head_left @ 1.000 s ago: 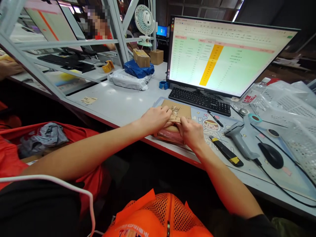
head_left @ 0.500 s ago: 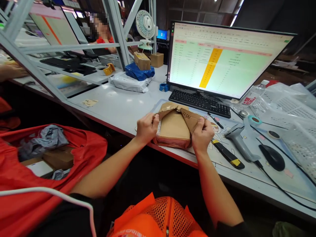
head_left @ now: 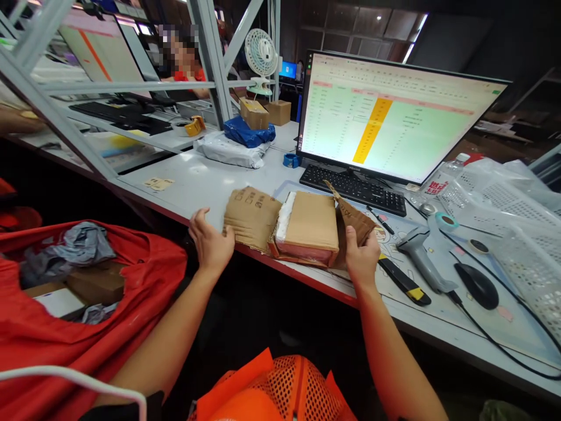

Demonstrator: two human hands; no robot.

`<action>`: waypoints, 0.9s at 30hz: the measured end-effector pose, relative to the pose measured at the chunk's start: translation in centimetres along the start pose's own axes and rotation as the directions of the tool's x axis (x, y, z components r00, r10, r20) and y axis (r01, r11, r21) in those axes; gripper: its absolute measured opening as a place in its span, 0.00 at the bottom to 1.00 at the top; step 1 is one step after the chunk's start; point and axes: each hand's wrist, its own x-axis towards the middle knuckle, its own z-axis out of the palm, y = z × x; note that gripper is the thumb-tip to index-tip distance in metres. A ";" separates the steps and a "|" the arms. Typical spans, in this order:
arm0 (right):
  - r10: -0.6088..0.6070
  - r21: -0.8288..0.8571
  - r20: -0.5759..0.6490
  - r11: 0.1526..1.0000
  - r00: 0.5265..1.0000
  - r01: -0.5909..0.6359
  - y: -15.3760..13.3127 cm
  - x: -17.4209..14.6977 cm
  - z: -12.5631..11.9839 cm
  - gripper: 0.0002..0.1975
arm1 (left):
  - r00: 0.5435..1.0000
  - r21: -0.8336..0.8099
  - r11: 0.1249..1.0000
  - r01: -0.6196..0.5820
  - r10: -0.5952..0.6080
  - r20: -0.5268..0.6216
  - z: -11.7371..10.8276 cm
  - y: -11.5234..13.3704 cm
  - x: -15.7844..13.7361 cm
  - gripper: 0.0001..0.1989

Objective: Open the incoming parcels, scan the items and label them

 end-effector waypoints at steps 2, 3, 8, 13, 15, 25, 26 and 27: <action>0.068 0.083 -0.006 0.994 0.998 -0.067 0.5 -0.1 0.2 0.30 | 0.949 0.011 0.960 -0.278 0.273 0.159 -1.6 0.5 1.0 0.27; 0.088 0.115 0.009 0.989 0.996 -0.089 0.6 -0.2 0.3 0.32 | 0.875 -0.067 0.918 -0.391 0.393 0.284 -1.9 1.2 1.6 0.25; 0.029 0.109 0.227 0.993 0.974 -0.055 -0.5 -1.3 1.1 0.50 | 0.618 -0.389 0.841 -0.375 0.540 0.572 0.0 6.5 4.6 0.24; -0.225 -0.092 0.334 0.959 0.915 0.270 -1.1 -2.4 1.0 0.49 | 0.563 -0.410 0.865 -0.290 0.500 0.658 3.0 8.4 4.3 0.36; -0.281 -0.149 0.312 0.929 0.908 0.339 -0.5 -2.5 0.9 0.44 | 0.577 -0.404 0.885 -0.234 0.460 0.675 3.4 8.1 3.7 0.39; -0.363 -0.143 0.053 0.919 0.930 0.366 1.5 -2.3 1.1 0.37 | 0.584 -0.533 0.840 -0.097 0.482 0.653 3.6 6.5 2.4 0.47; -0.358 -0.135 0.038 0.923 0.933 0.360 1.4 -2.2 1.1 0.37 | 0.585 -0.538 0.836 -0.106 0.490 0.646 3.6 6.4 2.4 0.47; -0.353 -0.130 0.023 0.927 0.935 0.353 1.3 -2.2 1.2 0.37 | 0.585 -0.543 0.832 -0.112 0.497 0.641 3.6 6.4 2.4 0.47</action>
